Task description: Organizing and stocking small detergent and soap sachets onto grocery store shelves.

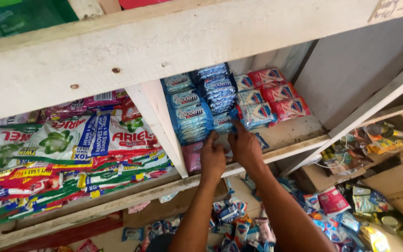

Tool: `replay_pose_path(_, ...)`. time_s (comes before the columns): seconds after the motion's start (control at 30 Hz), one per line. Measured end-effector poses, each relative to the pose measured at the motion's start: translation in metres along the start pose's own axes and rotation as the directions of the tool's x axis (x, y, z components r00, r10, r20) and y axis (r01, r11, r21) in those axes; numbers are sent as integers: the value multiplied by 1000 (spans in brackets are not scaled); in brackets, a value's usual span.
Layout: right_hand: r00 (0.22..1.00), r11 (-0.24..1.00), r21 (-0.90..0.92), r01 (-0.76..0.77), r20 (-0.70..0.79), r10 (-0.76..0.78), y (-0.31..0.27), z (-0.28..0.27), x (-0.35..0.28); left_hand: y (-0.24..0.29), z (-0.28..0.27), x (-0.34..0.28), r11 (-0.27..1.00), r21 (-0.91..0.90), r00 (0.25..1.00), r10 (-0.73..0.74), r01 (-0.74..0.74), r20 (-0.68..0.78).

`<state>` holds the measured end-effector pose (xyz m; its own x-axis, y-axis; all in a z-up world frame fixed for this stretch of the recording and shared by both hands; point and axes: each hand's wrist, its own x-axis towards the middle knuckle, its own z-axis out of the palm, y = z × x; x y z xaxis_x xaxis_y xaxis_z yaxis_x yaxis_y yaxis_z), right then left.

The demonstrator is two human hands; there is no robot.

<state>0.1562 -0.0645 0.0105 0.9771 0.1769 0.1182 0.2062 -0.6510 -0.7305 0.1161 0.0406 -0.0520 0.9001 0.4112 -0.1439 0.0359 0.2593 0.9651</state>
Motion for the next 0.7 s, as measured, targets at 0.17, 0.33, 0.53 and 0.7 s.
replay_pose_path(0.17, 993, 998, 55, 31, 113, -37, -17, -37, -18, 10, -13, -19, 1000, -28, 999, -10, 11, 37)
replay_pose_path(0.33, 900, 997, 55, 55, 429, -73, 7, -52, -47, 26, -33, -61, 981, 188, 972, -6, -40, 235)
replay_pose_path(0.53, 675, 1000, -3, -4, 738, 5, 29, -44, -71, -6, -69, -76, 968, 221, 867, -206, 115, 453)
replay_pose_path(0.7, 428, 898, -83, 433, 895, -124, 80, 8, -91, -22, -78, -89, 552, 747, 722, -335, -370, 606)
